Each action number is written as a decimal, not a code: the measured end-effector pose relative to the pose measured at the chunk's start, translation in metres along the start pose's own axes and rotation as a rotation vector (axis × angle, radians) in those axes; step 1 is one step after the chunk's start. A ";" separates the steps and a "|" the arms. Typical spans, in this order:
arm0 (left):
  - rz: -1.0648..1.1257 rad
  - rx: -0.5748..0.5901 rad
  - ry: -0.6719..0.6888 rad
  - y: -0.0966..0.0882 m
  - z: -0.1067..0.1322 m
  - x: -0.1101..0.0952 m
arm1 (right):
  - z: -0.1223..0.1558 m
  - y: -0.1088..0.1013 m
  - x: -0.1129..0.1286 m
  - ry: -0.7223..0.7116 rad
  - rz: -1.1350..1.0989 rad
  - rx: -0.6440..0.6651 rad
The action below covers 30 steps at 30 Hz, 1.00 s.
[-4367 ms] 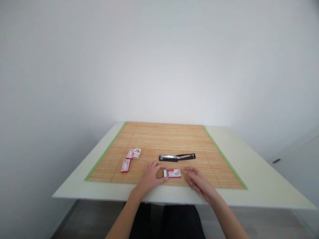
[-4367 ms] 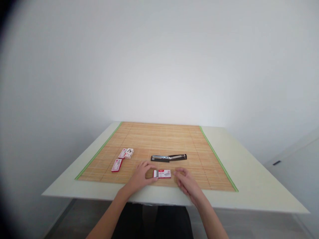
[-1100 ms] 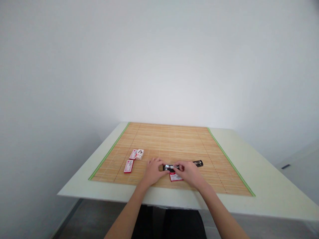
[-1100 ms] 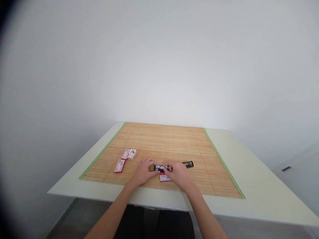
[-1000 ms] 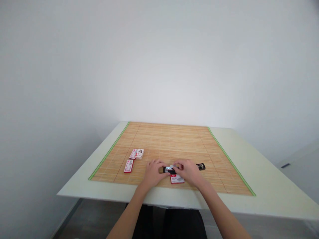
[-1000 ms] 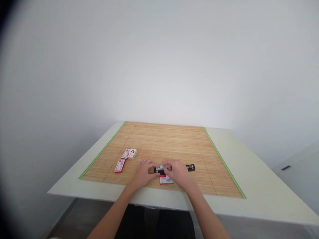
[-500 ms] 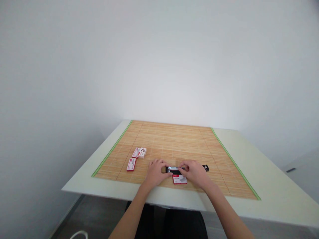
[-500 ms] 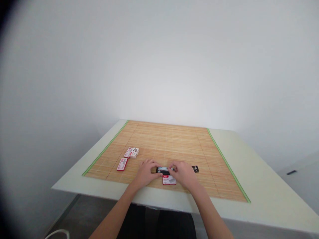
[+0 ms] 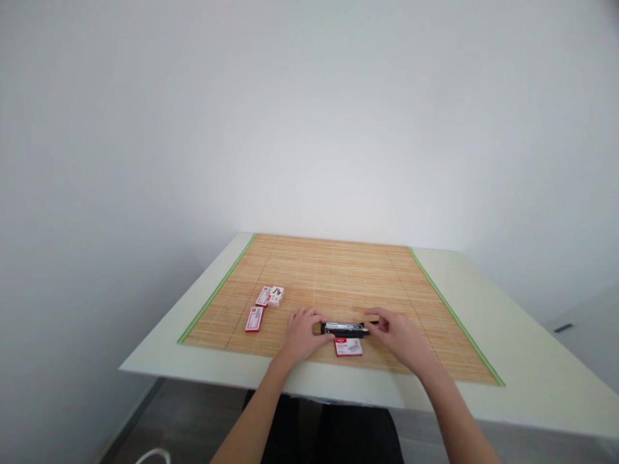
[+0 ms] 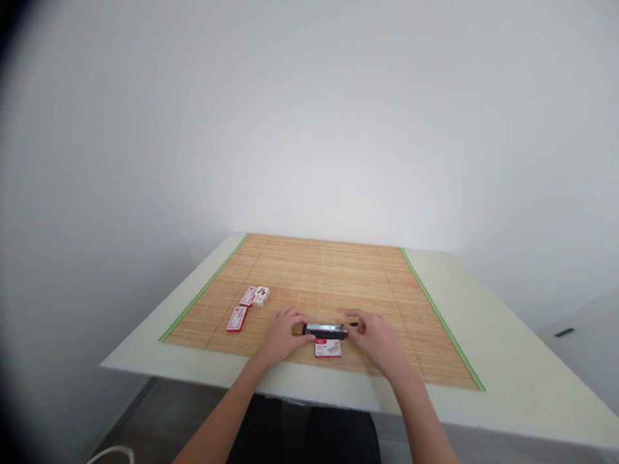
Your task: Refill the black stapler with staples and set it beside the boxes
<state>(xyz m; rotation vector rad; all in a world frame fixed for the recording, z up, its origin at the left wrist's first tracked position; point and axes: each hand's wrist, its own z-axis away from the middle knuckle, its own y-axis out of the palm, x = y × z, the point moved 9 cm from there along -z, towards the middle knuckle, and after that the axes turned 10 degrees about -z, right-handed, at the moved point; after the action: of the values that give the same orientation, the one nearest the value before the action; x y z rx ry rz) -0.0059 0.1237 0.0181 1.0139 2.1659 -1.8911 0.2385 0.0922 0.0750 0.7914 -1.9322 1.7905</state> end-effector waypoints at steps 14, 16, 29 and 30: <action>0.004 0.000 -0.013 -0.002 0.000 0.000 | -0.010 -0.011 -0.013 -0.015 -0.468 -0.017; -0.002 -0.008 -0.018 -0.002 0.000 0.000 | -0.021 -0.001 0.021 -0.092 -0.380 0.031; -0.001 0.001 -0.010 -0.003 0.001 -0.002 | -0.034 0.061 0.075 -0.286 -0.079 0.255; 0.000 -0.004 -0.010 -0.004 0.001 -0.002 | -0.033 0.057 0.070 -0.289 -0.097 0.267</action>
<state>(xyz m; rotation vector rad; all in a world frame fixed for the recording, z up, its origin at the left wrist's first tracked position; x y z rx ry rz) -0.0064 0.1220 0.0222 1.0019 2.1635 -1.8863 0.1453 0.1168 0.0783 1.2736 -1.8026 1.9898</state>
